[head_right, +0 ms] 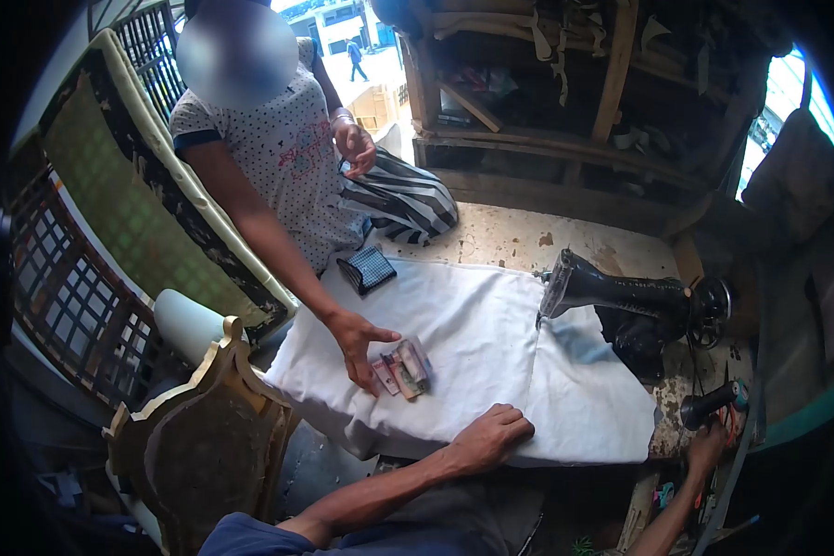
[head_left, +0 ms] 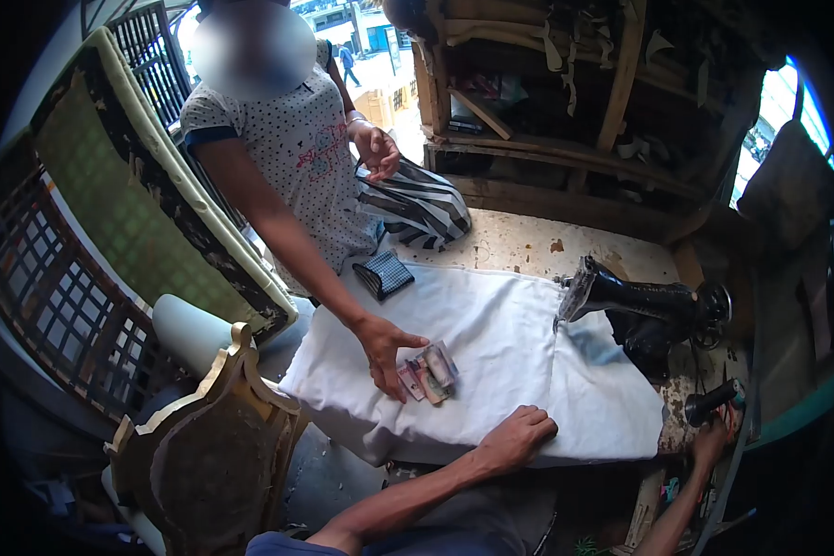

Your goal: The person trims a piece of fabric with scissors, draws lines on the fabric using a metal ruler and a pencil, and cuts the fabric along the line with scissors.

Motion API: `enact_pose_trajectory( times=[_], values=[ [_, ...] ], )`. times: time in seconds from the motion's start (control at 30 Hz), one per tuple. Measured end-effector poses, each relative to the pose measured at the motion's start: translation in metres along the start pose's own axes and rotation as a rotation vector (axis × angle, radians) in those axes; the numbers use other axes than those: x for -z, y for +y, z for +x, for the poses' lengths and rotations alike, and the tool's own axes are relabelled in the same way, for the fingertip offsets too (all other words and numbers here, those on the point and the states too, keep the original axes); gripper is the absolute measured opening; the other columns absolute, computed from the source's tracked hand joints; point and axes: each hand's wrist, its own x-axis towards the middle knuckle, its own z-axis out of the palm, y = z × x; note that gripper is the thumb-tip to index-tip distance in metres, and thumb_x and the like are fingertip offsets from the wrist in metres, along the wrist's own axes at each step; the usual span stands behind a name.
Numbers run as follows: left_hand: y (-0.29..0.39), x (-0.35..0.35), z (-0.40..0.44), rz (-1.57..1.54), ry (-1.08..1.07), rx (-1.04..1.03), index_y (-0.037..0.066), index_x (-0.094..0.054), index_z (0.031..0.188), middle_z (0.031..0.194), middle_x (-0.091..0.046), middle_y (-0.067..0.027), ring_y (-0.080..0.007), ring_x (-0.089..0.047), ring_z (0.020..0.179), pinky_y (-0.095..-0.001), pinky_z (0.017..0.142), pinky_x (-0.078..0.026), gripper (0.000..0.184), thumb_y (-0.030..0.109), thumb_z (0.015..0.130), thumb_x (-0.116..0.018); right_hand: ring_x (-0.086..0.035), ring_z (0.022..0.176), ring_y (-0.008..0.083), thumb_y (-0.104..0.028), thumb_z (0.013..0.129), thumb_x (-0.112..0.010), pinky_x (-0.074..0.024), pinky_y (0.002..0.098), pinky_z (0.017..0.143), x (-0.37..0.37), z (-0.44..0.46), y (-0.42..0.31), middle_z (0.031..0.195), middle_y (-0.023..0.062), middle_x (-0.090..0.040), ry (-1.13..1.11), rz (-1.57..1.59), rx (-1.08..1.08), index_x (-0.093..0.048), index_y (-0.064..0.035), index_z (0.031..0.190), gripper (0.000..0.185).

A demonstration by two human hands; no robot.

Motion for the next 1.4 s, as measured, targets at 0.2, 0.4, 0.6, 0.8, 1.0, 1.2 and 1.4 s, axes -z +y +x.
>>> enact_pose_trajectory(
  times=[0.2, 0.4, 0.6, 0.8, 1.0, 1.2, 1.4],
  values=[
    [0.000, 0.000, 0.002, 0.045, 0.012, -0.011, 0.004, -0.062, 0.099, 0.091, -0.058, -0.0105, -0.0291, -0.059, 0.093, -0.0398, 0.090, -0.046, 0.010, 0.008, 0.090, -0.062, -0.057, 0.124, 0.0425, -0.008, 0.095, -0.060, -0.0440, 0.0477, 0.105, -0.002, -0.009, 0.007, 0.129, 0.0252, -0.063, 0.066, 0.031, 0.045, -0.061, 0.0032, 0.133, 0.039],
    [0.001, -0.001, 0.001, 0.049, 0.017, -0.005, 0.004, -0.062, 0.100, 0.091, -0.058, -0.0101, -0.0290, -0.058, 0.093, -0.0394, 0.089, -0.046, 0.011, 0.007, 0.089, -0.063, -0.057, 0.123, 0.0427, -0.015, 0.097, -0.059, -0.0447, 0.0490, 0.102, -0.005, -0.017, 0.006, 0.127, 0.0256, -0.063, 0.124, 0.007, 0.097, -0.060, 0.0016, 0.133, 0.039],
    [0.002, 0.000, 0.001, 0.071, 0.011, -0.003, 0.004, -0.062, 0.101, 0.092, -0.057, -0.0102, -0.0294, -0.058, 0.094, -0.0391, 0.089, -0.047, 0.015, 0.006, 0.086, -0.064, -0.060, 0.117, 0.0415, -0.025, 0.098, -0.060, -0.0493, 0.0523, 0.092, 0.031, -0.008, -0.046, 0.122, 0.0229, -0.065, 0.010, -0.163, -0.107, -0.064, -0.0055, 0.129, 0.038],
    [0.000, -0.002, 0.000, 0.075, -0.006, -0.003, 0.004, -0.061, 0.102, 0.093, -0.058, -0.0110, -0.0302, -0.059, 0.096, -0.0391, 0.090, -0.047, 0.015, 0.006, 0.088, -0.062, -0.066, 0.105, 0.0453, -0.023, 0.094, -0.061, -0.0519, 0.0503, 0.089, 0.019, 0.023, -0.006, 0.108, 0.0237, -0.072, -0.011, -0.089, -0.017, -0.069, -0.0036, 0.122, 0.035],
    [-0.002, -0.003, -0.003, 0.072, -0.020, 0.000, 0.003, -0.059, 0.105, 0.099, -0.057, -0.0123, -0.0324, -0.058, 0.102, -0.0403, 0.095, -0.047, 0.022, 0.006, 0.083, -0.061, -0.062, 0.092, 0.0182, -0.025, 0.105, -0.051, -0.0471, 0.0329, 0.086, -0.003, 0.057, 0.072, 0.101, 0.0088, -0.069, -0.152, 0.511, -0.041, -0.068, 0.0024, 0.123, 0.037],
    [-0.007, -0.007, -0.003, 0.099, -0.061, -0.004, 0.003, -0.058, 0.106, 0.100, -0.057, -0.0129, -0.0323, -0.057, 0.103, -0.0403, 0.095, -0.046, 0.024, 0.006, 0.082, -0.059, -0.067, 0.108, 0.0209, -0.018, 0.101, -0.059, -0.0529, 0.0362, 0.090, -0.035, 0.069, 0.091, 0.119, 0.0139, -0.071, 0.073, 0.505, -0.005, -0.064, 0.0045, 0.122, 0.031],
    [-0.003, -0.004, -0.002, 0.113, -0.038, -0.023, 0.002, -0.057, 0.105, 0.099, -0.056, -0.0125, -0.0297, -0.057, 0.102, -0.0384, 0.097, -0.045, 0.020, 0.009, 0.087, -0.055, -0.071, 0.108, 0.0274, -0.022, 0.087, -0.077, -0.0531, 0.0421, 0.088, 0.007, 0.070, 0.061, 0.109, 0.0206, -0.074, -0.143, -0.020, -0.274, -0.062, 0.0002, 0.129, 0.050]
  ],
)
